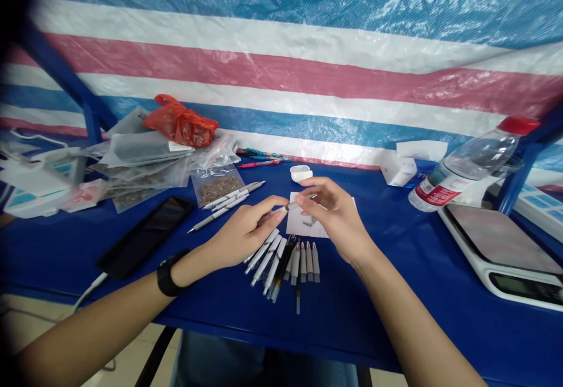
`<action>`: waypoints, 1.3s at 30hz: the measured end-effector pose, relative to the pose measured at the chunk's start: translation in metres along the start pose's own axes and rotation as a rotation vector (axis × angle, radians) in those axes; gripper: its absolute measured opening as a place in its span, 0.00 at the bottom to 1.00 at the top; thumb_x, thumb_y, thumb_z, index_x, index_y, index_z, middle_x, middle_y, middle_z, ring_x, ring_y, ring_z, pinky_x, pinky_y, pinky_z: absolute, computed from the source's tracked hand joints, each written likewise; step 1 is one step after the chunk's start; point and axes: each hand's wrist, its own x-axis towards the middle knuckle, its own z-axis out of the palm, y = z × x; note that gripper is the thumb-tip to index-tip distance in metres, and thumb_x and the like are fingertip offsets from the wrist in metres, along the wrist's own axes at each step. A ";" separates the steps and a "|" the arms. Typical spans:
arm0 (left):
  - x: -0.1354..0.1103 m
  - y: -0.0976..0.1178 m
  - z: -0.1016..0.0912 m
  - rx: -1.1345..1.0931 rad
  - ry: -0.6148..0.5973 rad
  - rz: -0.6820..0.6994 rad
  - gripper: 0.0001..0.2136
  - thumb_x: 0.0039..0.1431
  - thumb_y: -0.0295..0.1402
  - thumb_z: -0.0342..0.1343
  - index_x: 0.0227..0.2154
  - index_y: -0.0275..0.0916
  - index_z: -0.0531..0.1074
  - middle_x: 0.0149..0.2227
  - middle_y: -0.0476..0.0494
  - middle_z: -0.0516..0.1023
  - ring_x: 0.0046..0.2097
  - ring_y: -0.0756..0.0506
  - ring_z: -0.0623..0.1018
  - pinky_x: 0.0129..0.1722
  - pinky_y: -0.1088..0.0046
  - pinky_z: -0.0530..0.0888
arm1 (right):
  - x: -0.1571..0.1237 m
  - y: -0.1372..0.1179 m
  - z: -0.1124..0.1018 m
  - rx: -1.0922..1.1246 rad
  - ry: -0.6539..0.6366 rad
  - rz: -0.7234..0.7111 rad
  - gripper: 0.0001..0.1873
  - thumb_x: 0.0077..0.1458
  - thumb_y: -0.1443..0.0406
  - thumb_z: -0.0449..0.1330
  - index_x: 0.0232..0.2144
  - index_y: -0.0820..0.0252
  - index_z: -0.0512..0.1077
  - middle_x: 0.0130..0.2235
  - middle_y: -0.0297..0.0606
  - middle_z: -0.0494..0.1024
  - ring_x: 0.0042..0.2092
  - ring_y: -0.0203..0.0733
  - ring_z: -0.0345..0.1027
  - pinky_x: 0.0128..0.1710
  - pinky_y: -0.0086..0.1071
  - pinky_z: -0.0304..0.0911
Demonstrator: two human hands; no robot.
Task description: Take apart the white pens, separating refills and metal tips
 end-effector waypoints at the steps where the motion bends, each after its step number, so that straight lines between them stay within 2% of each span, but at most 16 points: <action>1: 0.000 0.000 0.000 0.000 -0.004 0.001 0.15 0.74 0.40 0.44 0.52 0.40 0.71 0.17 0.60 0.56 0.19 0.51 0.61 0.26 0.73 0.57 | 0.000 0.001 0.000 0.003 0.012 0.009 0.22 0.41 0.56 0.77 0.38 0.53 0.78 0.32 0.33 0.80 0.36 0.41 0.74 0.35 0.35 0.70; 3: 0.000 0.000 0.000 -0.013 -0.008 -0.004 0.15 0.74 0.40 0.44 0.53 0.40 0.71 0.17 0.60 0.56 0.19 0.51 0.60 0.26 0.73 0.56 | 0.001 0.002 0.000 0.025 0.022 0.003 0.23 0.39 0.56 0.78 0.37 0.53 0.78 0.30 0.33 0.80 0.34 0.41 0.74 0.35 0.36 0.70; 7: 0.000 0.001 -0.001 -0.091 -0.024 -0.032 0.16 0.73 0.43 0.44 0.52 0.40 0.71 0.18 0.60 0.55 0.20 0.51 0.60 0.25 0.74 0.56 | 0.002 -0.001 -0.003 0.044 -0.008 -0.036 0.24 0.39 0.57 0.78 0.39 0.52 0.78 0.35 0.35 0.83 0.38 0.44 0.76 0.37 0.37 0.71; 10: 0.001 0.002 -0.002 -0.128 -0.039 -0.055 0.16 0.73 0.44 0.45 0.50 0.40 0.71 0.19 0.59 0.56 0.22 0.51 0.61 0.24 0.75 0.56 | 0.002 -0.003 -0.004 0.029 -0.032 -0.012 0.24 0.40 0.55 0.78 0.40 0.52 0.79 0.37 0.36 0.83 0.38 0.43 0.76 0.37 0.37 0.72; 15: 0.001 0.001 -0.001 -0.099 -0.029 -0.034 0.15 0.73 0.40 0.45 0.50 0.40 0.71 0.18 0.60 0.55 0.20 0.51 0.59 0.24 0.74 0.55 | 0.005 0.001 -0.005 0.012 0.007 0.027 0.22 0.39 0.53 0.78 0.33 0.55 0.79 0.28 0.32 0.78 0.31 0.39 0.73 0.34 0.35 0.72; 19: 0.001 0.000 -0.002 -0.091 -0.023 -0.041 0.16 0.73 0.42 0.44 0.52 0.41 0.71 0.19 0.58 0.58 0.22 0.51 0.62 0.25 0.74 0.56 | 0.006 0.002 -0.006 0.048 0.008 -0.029 0.23 0.37 0.57 0.79 0.37 0.53 0.78 0.33 0.35 0.83 0.37 0.44 0.77 0.37 0.37 0.72; 22: 0.001 0.001 -0.004 -0.127 -0.034 -0.056 0.16 0.73 0.43 0.45 0.51 0.41 0.71 0.21 0.57 0.58 0.23 0.51 0.62 0.25 0.74 0.56 | 0.005 -0.002 -0.008 0.055 -0.015 -0.059 0.23 0.39 0.58 0.79 0.38 0.52 0.78 0.34 0.35 0.84 0.37 0.44 0.77 0.35 0.37 0.71; 26: 0.002 0.005 -0.006 -0.337 -0.120 -0.098 0.15 0.72 0.45 0.48 0.50 0.40 0.70 0.23 0.57 0.56 0.23 0.52 0.57 0.23 0.75 0.55 | 0.002 -0.008 -0.009 0.057 -0.039 -0.086 0.24 0.39 0.60 0.79 0.40 0.50 0.78 0.33 0.32 0.84 0.34 0.43 0.76 0.34 0.37 0.71; 32: 0.001 0.007 -0.012 -0.740 -0.323 -0.301 0.12 0.71 0.44 0.50 0.48 0.42 0.67 0.22 0.60 0.49 0.21 0.54 0.49 0.20 0.79 0.49 | 0.000 -0.009 -0.009 0.098 -0.099 -0.127 0.21 0.41 0.61 0.78 0.39 0.48 0.78 0.32 0.30 0.84 0.31 0.42 0.76 0.34 0.38 0.72; 39: 0.001 0.009 -0.019 -0.880 -0.431 -0.346 0.09 0.72 0.42 0.50 0.45 0.44 0.66 0.21 0.61 0.49 0.20 0.54 0.46 0.18 0.79 0.46 | -0.001 -0.009 -0.010 0.083 -0.105 -0.170 0.19 0.42 0.63 0.78 0.38 0.48 0.80 0.31 0.31 0.83 0.32 0.41 0.74 0.32 0.36 0.71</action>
